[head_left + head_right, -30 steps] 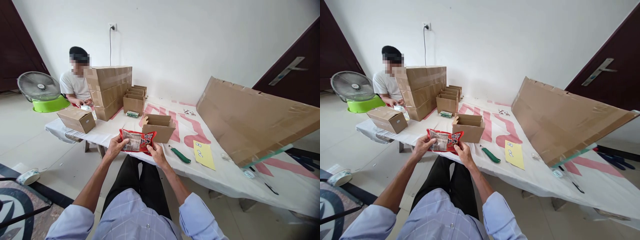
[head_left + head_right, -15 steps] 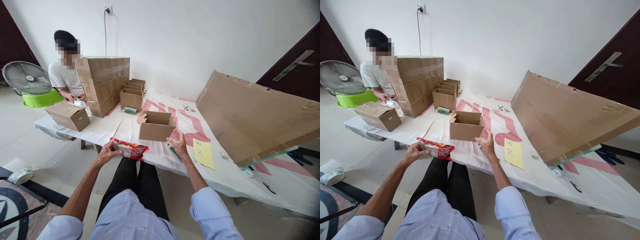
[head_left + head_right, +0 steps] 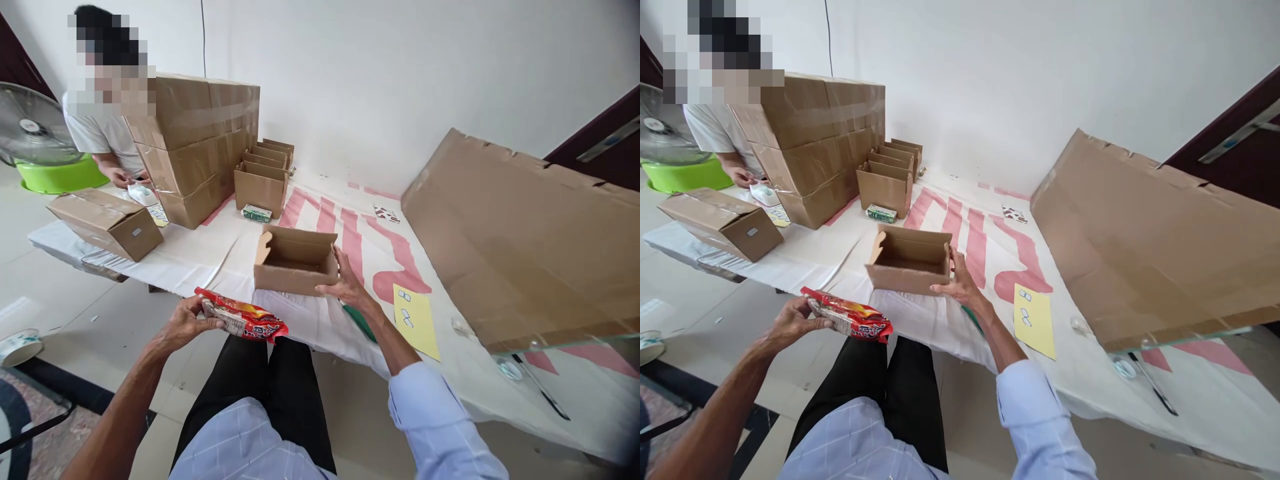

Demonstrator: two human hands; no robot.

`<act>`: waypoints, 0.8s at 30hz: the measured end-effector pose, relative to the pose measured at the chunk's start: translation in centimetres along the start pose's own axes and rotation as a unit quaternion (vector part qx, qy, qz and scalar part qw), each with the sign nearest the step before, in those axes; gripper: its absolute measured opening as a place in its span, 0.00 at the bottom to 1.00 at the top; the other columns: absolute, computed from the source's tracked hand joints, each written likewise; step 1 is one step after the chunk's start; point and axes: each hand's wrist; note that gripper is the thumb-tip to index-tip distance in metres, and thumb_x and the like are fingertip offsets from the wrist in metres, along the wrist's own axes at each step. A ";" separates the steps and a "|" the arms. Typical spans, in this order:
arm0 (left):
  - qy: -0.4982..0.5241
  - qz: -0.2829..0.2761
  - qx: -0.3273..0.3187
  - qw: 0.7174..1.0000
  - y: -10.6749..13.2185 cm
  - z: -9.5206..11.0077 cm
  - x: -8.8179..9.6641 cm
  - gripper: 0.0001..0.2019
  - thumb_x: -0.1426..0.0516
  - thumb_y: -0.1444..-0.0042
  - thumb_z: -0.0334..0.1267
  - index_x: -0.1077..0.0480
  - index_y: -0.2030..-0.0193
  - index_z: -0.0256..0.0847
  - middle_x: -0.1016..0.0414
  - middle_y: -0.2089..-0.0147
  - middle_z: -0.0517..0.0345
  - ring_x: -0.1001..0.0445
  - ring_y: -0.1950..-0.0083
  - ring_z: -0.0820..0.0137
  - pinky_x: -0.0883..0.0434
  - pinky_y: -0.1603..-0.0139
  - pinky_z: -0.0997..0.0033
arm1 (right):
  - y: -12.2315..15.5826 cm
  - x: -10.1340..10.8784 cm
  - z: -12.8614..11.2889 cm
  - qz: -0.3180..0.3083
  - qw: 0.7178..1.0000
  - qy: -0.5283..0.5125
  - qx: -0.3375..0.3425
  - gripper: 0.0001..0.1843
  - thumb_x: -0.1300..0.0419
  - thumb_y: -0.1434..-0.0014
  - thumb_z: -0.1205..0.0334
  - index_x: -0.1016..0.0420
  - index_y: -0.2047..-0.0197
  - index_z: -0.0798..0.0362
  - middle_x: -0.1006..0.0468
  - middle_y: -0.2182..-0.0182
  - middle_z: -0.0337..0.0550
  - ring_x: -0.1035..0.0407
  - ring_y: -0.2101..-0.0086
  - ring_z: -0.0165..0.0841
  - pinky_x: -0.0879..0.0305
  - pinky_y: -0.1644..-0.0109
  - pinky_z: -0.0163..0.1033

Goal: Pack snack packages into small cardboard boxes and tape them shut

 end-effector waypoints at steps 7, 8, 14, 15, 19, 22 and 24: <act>-0.031 0.000 -0.011 0.999 -0.4 0.4 0.3 0.21 0.20 0.55 0.51 0.11 0.57 0.44 0.11 0.55 0.45 0.14 0.53 0.51 0.17 0.50 0.56 | 1.4 -3.2 -1.2 0.000 0.984 0.119 0.135 0.72 0.21 0.45 0.34 0.60 0.13 0.44 0.42 0.24 0.64 0.43 0.26 0.61 0.31 0.28 0.66; -0.034 0.001 -0.012 0.999 -0.5 0.5 0.3 0.22 0.20 0.55 0.51 0.11 0.56 0.44 0.11 0.55 0.46 0.14 0.52 0.50 0.17 0.50 0.56 | 1.0 -3.6 -1.2 -0.002 0.984 0.115 0.139 0.72 0.21 0.44 0.35 0.60 0.13 0.44 0.42 0.24 0.65 0.43 0.26 0.61 0.30 0.28 0.66; -0.043 0.015 -0.015 0.999 -1.0 0.4 0.6 0.24 0.21 0.53 0.53 0.12 0.53 0.44 0.11 0.50 0.45 0.13 0.52 0.52 0.17 0.47 0.56 | -3.4 -6.2 -0.3 0.010 0.996 0.054 0.075 0.67 0.22 0.45 0.37 0.56 0.15 0.37 0.42 0.25 0.57 0.42 0.27 0.57 0.27 0.31 0.67; -0.043 0.015 -0.015 0.999 -1.1 0.4 0.7 0.23 0.21 0.53 0.53 0.12 0.53 0.44 0.11 0.50 0.46 0.13 0.51 0.52 0.17 0.47 0.56 | -4.5 -6.8 -0.1 0.024 0.997 0.040 0.064 0.67 0.21 0.46 0.38 0.56 0.16 0.36 0.42 0.25 0.56 0.42 0.27 0.56 0.27 0.32 0.66; -0.035 0.014 -0.025 0.999 -1.9 0.5 1.5 0.23 0.22 0.51 0.52 0.12 0.52 0.42 0.11 0.50 0.45 0.13 0.50 0.52 0.16 0.47 0.56 | -9.6 -9.7 1.2 0.080 0.996 -0.011 0.027 0.69 0.20 0.48 0.42 0.57 0.16 0.35 0.42 0.26 0.55 0.37 0.31 0.53 0.23 0.37 0.61; -0.031 0.044 -0.031 0.998 -3.3 1.0 2.4 0.25 0.20 0.55 0.54 0.13 0.55 0.41 0.11 0.53 0.45 0.13 0.50 0.51 0.15 0.48 0.56 | -13.8 -12.2 2.3 0.091 0.995 -0.020 0.023 0.70 0.20 0.49 0.45 0.58 0.15 0.37 0.41 0.27 0.56 0.36 0.32 0.53 0.21 0.39 0.60; -0.026 0.063 -0.026 0.997 -4.8 1.5 3.0 0.25 0.19 0.59 0.54 0.15 0.60 0.40 0.11 0.57 0.47 0.13 0.53 0.52 0.15 0.49 0.56 | -16.4 -13.9 2.9 0.087 0.995 -0.002 0.038 0.71 0.19 0.49 0.49 0.59 0.15 0.40 0.41 0.27 0.57 0.37 0.31 0.53 0.25 0.34 0.63</act>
Point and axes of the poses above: each hand's wrist, its own y-axis away from the middle knuckle, its own x-axis out of the back of the hand, z = x × y
